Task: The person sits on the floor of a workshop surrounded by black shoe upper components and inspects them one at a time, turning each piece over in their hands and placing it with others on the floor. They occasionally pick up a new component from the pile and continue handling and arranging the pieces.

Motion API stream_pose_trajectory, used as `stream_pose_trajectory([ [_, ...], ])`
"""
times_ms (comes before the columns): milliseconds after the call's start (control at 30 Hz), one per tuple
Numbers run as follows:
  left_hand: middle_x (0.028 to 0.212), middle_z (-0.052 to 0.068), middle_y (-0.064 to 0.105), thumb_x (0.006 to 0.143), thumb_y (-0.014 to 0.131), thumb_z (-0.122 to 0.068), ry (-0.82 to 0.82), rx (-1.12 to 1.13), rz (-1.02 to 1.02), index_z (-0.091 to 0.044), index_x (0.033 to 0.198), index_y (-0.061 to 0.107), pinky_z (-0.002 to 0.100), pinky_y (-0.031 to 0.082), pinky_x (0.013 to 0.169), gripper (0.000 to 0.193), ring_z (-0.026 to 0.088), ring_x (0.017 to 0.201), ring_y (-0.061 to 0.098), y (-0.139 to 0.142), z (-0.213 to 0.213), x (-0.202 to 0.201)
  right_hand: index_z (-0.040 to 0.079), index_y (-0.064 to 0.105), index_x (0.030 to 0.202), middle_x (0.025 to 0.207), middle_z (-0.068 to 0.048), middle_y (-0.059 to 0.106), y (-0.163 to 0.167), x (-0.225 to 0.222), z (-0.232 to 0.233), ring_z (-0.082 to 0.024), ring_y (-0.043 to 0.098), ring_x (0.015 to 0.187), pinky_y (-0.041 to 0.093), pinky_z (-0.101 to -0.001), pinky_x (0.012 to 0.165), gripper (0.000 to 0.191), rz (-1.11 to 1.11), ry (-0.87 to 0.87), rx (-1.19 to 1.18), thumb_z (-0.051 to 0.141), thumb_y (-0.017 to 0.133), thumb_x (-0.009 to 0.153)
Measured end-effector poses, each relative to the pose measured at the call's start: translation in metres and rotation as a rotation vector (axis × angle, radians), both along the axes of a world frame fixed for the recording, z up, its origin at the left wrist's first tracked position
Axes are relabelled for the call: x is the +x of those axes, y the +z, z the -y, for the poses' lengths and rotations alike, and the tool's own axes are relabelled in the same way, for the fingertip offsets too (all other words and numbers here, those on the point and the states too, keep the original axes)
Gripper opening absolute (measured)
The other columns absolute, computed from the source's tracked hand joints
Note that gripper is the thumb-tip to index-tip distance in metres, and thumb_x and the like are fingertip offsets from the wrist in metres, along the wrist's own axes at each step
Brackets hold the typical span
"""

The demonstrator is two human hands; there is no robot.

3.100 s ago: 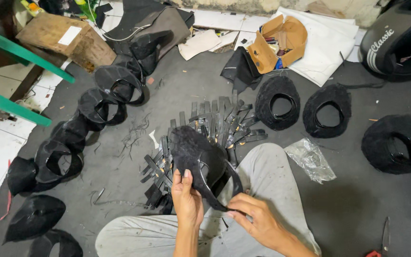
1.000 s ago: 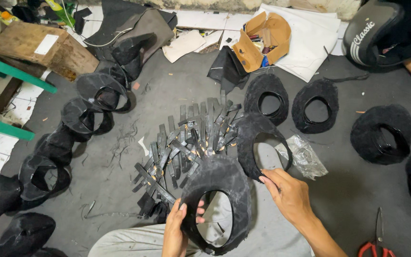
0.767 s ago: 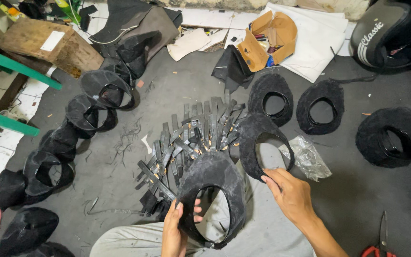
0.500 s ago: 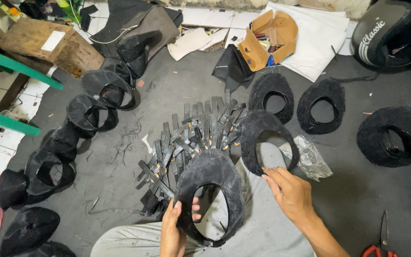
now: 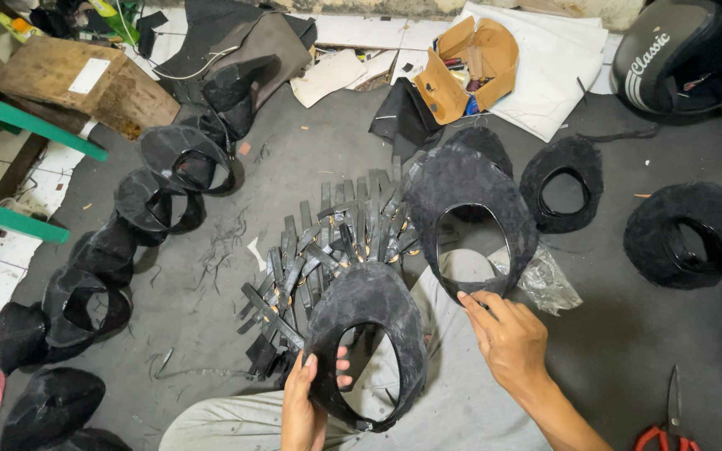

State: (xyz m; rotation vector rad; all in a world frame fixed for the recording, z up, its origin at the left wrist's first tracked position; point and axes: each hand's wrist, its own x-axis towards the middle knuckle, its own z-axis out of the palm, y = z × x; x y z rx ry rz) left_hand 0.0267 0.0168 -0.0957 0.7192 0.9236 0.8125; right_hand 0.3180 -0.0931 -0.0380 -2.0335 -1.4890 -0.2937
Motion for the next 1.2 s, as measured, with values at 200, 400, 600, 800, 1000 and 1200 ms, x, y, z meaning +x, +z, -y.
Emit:
stream_pose_trajectory([
  [200,0.119,0.021,0.071,0.098,0.049,-0.027,-0.002,-0.001,-0.005,0.005,0.134,0.058,0.040,0.059,0.078,0.049,0.025,0.097,0.069,0.003,-0.001,0.001,0.015,0.077,0.112,0.097,0.001,0.071,0.002,0.000,0.000,-0.020,0.064,0.076,0.048,-0.0357,0.069,0.032,0.035,0.030,0.007,0.009,0.076,0.080],
  [400,0.120,0.022,0.071,0.098,0.049,-0.027,-0.010,0.008,-0.002,0.005,0.134,0.058,0.041,0.059,0.079,0.049,0.026,0.098,0.069,0.004,-0.001,0.002,0.013,0.075,0.115,0.101,-0.002,0.070,0.003,0.001,0.000,-0.024,0.065,0.082,0.050,-0.0380,0.075,0.038,0.057,0.093,0.024,0.007,0.075,0.077],
  [600,0.121,0.022,0.070,0.099,0.049,-0.027,-0.006,0.010,0.000,0.005,0.134,0.058,0.041,0.059,0.080,0.049,0.026,0.099,0.069,0.004,0.000,0.002,0.010,0.074,0.117,0.112,-0.006,0.069,0.005,0.004,-0.002,-0.030,0.064,0.089,0.052,-0.0445,0.089,0.047,0.086,0.156,0.039,0.004,0.073,0.071],
  [800,0.120,0.023,0.070,0.099,0.047,-0.026,0.013,-0.009,0.005,0.004,0.135,0.057,0.042,0.059,0.079,0.048,0.027,0.098,0.069,0.005,0.000,0.003,0.009,0.073,0.118,0.117,-0.008,0.069,0.005,0.007,-0.003,-0.031,0.065,0.095,0.051,-0.0480,0.098,0.052,0.103,0.213,0.056,0.000,0.071,0.067],
  [1000,0.120,0.022,0.070,0.099,0.047,-0.026,0.007,-0.003,0.011,0.004,0.135,0.057,0.041,0.059,0.079,0.048,0.026,0.098,0.069,0.009,0.001,0.005,0.009,0.073,0.118,0.117,-0.008,0.068,0.005,0.004,-0.005,-0.034,0.065,0.097,0.051,-0.0486,0.098,0.050,0.103,0.237,0.067,0.002,0.072,0.068],
  [1200,0.115,0.020,0.072,0.098,0.049,-0.027,-0.024,-0.025,-0.022,0.004,0.132,0.058,0.038,0.059,0.074,0.047,0.024,0.093,0.069,0.013,0.002,0.008,0.009,0.074,0.113,0.110,-0.007,0.069,0.005,0.001,-0.006,-0.032,0.065,0.093,0.052,-0.0449,0.089,0.044,0.025,0.257,0.006,0.004,0.073,0.069],
])
